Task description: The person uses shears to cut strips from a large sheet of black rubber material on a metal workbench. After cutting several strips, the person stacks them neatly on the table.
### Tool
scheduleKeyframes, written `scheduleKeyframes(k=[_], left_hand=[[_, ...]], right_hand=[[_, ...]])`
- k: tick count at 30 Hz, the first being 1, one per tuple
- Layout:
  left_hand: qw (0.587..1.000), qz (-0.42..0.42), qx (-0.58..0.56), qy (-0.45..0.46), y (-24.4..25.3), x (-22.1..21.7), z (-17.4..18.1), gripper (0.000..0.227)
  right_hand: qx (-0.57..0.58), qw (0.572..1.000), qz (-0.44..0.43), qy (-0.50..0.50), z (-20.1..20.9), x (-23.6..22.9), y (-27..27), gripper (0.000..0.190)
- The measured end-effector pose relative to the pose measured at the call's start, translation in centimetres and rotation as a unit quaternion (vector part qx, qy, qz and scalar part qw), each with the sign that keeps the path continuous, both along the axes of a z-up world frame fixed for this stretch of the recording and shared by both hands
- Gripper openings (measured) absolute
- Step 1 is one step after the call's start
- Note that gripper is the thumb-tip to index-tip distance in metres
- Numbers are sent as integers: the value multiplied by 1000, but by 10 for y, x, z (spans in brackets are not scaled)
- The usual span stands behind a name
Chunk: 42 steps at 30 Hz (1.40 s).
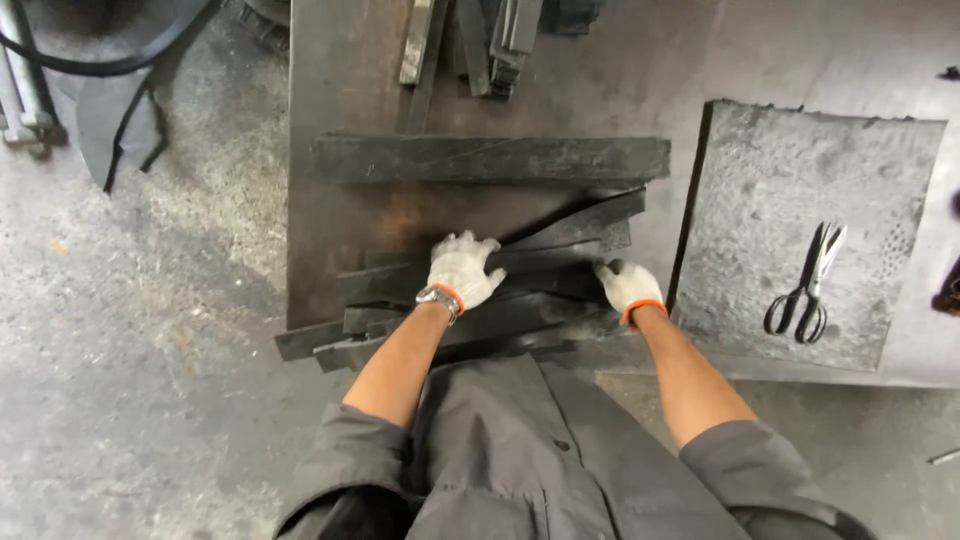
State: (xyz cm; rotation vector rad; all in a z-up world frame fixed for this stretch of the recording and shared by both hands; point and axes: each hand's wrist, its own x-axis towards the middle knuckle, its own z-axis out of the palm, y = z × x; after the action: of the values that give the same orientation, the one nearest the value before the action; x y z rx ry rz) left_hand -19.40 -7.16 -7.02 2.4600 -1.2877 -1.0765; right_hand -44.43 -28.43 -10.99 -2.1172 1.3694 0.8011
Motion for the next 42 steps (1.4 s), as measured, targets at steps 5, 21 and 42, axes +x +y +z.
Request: scheduleKeyframes(k=[5,21,42], left_hand=[[999,-27,12,12,3,0,6,51],[996,18,55,-72,50,34,31,51],[991,12,-79,-111,93,10,18,51]], right_hand=[[26,1000,3,13,21,-13,21,53],[-103,980,170,0,71,59,20,70],[-145,970,178,-85,71,23,80,73]])
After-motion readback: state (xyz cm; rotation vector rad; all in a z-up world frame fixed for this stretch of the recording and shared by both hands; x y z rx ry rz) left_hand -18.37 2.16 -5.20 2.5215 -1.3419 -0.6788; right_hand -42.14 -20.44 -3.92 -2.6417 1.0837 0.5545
